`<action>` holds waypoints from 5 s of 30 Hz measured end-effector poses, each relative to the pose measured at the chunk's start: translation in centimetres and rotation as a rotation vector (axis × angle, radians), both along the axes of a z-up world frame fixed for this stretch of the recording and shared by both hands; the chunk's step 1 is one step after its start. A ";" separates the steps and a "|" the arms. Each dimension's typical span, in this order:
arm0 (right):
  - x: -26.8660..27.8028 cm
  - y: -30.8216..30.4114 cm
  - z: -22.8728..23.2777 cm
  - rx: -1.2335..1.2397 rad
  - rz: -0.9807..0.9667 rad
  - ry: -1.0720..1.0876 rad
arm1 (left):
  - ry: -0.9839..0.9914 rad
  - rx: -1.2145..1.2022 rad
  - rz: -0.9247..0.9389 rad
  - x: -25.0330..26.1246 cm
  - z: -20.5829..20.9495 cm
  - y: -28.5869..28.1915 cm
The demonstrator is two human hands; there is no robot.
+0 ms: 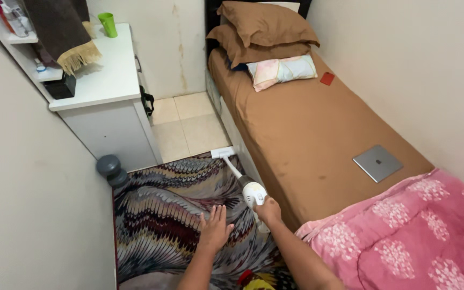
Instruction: The person cleans a rug and the surrounding floor area using a handheld vacuum cleaner.
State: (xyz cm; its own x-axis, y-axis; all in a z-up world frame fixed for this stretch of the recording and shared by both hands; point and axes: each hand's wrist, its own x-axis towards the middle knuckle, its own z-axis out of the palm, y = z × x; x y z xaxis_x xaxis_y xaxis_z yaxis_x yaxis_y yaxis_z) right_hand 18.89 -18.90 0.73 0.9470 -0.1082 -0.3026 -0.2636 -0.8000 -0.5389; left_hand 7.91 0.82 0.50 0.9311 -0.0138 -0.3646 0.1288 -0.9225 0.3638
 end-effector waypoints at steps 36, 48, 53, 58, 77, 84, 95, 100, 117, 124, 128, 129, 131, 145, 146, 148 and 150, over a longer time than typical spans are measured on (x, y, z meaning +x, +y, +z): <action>-1.8 -1.3 -1.9 -0.038 -0.029 -0.029 | 0.018 0.013 -0.062 -1.3 -1.1 0.6; 13.3 3.4 -2.0 -0.104 0.012 0.033 | 0.075 -0.023 0.068 11.8 1.4 3.2; 18.0 3.9 -1.5 -0.106 0.039 0.023 | -0.036 -0.054 0.135 15.7 -0.3 4.5; 22.9 5.8 -1.4 -0.091 0.038 0.061 | -0.121 -0.044 0.154 21.0 -2.4 6.5; 41.6 18.5 -1.5 -0.082 -0.008 0.109 | -0.072 0.044 0.121 40.9 -1.9 18.8; 49.2 20.7 -4.1 -0.052 0.028 0.041 | -0.076 0.029 0.194 47.0 -3.4 21.3; 63.0 23.9 -6.7 -0.012 0.076 0.040 | -0.166 -0.011 0.250 58.0 -3.5 22.5; 65.2 24.1 -7.5 -0.005 0.125 0.012 | -0.104 -0.029 0.304 58.1 -3.5 22.3; 51.5 24.2 -2.0 0.198 0.105 0.095 | -0.106 0.008 0.257 45.6 -2.4 21.6; 45.5 24.0 -0.8 0.206 0.079 0.077 | -0.027 0.069 0.225 42.3 -1.5 21.5; 45.9 24.5 -1.2 0.188 0.094 0.048 | -0.013 0.067 0.236 42.4 -1.0 22.1; 46.4 24.6 -1.4 0.194 0.097 0.048 | -0.023 0.053 0.247 42.5 -1.1 22.2; 47.6 25.0 -1.8 0.203 0.098 0.047 | -0.016 0.055 0.247 43.3 -1.3 22.6; 61.5 31.2 -6.5 0.113 0.155 -0.009 | -0.123 -0.015 0.340 54.0 -2.4 27.8; 62.3 31.4 -6.7 0.105 0.163 0.007 | -0.138 -0.023 0.348 54.6 -2.5 27.9; 63.8 32.7 -6.8 0.106 0.167 0.026 | -0.146 -0.017 0.359 55.6 -2.3 28.5; 63.9 33.5 -7.0 0.106 0.146 0.055 | -0.109 -0.003 0.355 55.6 -2.6 28.2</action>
State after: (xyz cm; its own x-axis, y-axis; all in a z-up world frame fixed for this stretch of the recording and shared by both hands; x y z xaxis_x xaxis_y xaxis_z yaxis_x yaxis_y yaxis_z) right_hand 82.81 14.57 -6.32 0.9319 0.0642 -0.3570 -0.1806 -0.7715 -0.6101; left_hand 63.52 29.06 -2.07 0.9112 0.3165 -0.2638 0.4015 -0.8261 0.3955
